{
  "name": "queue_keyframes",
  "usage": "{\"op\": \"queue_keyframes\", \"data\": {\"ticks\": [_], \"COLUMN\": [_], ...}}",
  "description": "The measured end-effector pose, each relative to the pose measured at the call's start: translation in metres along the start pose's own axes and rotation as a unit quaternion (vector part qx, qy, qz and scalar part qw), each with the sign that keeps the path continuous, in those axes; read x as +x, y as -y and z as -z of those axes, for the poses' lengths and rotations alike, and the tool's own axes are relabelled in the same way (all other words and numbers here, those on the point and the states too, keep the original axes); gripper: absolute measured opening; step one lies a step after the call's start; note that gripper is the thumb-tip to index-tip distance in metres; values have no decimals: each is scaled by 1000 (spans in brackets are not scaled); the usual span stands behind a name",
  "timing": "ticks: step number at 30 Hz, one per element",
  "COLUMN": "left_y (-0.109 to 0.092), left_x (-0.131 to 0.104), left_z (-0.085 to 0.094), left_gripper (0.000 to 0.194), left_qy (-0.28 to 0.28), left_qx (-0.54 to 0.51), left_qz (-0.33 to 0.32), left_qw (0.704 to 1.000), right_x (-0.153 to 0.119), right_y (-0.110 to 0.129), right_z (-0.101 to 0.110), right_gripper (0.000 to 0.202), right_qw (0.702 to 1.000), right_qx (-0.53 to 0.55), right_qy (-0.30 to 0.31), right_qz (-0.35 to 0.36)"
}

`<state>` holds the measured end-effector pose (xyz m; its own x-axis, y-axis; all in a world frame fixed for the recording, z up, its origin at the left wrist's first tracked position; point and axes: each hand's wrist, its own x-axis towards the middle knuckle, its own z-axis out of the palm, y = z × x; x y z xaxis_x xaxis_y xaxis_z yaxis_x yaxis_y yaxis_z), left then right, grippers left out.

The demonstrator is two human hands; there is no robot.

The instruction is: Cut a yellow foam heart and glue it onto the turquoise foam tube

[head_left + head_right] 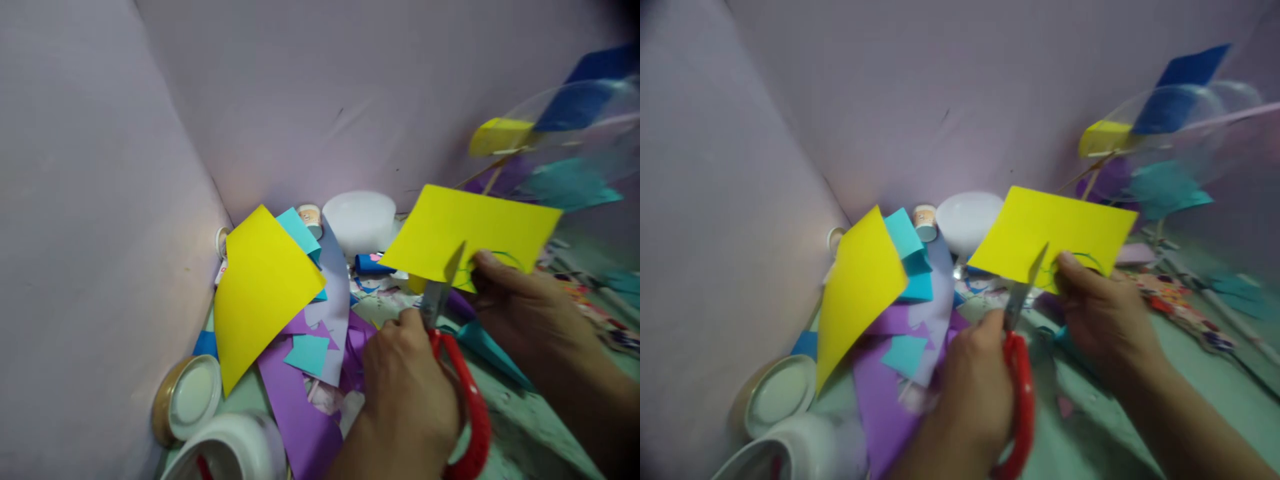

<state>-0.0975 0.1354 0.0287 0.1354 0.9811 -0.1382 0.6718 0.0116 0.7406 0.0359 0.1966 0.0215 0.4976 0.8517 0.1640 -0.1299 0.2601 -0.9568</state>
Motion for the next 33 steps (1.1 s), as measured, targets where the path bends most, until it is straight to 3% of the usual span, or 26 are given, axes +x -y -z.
{"op": "queue_keyframes", "data": {"ticks": [3,10,20,27,33], "left_y": [-2,-15,-29,-26,-12], "left_x": [-1,-13,-43,-53,-50], "left_z": [1,-5,-46,-51,-56], "left_gripper": [25,24,23,22,27], "left_qy": [2,-54,-125,-225,-296], "left_qx": [-1,4,10,53,73], "left_qz": [-7,-90,-145,-220,-223], "left_qw": [1000,995,982,948,926], "right_x": [-1,-1,-5,-1,5], "right_y": [3,26,40,57,66], "right_z": [4,25,68,76,78], "right_gripper": [13,28,31,29,35], "right_qw": [988,981,967,953,942], "right_qx": [111,150,179,184,171], "right_qy": [19,46,108,188,241], "right_qz": [-107,-113,-145,-153,-158]}}
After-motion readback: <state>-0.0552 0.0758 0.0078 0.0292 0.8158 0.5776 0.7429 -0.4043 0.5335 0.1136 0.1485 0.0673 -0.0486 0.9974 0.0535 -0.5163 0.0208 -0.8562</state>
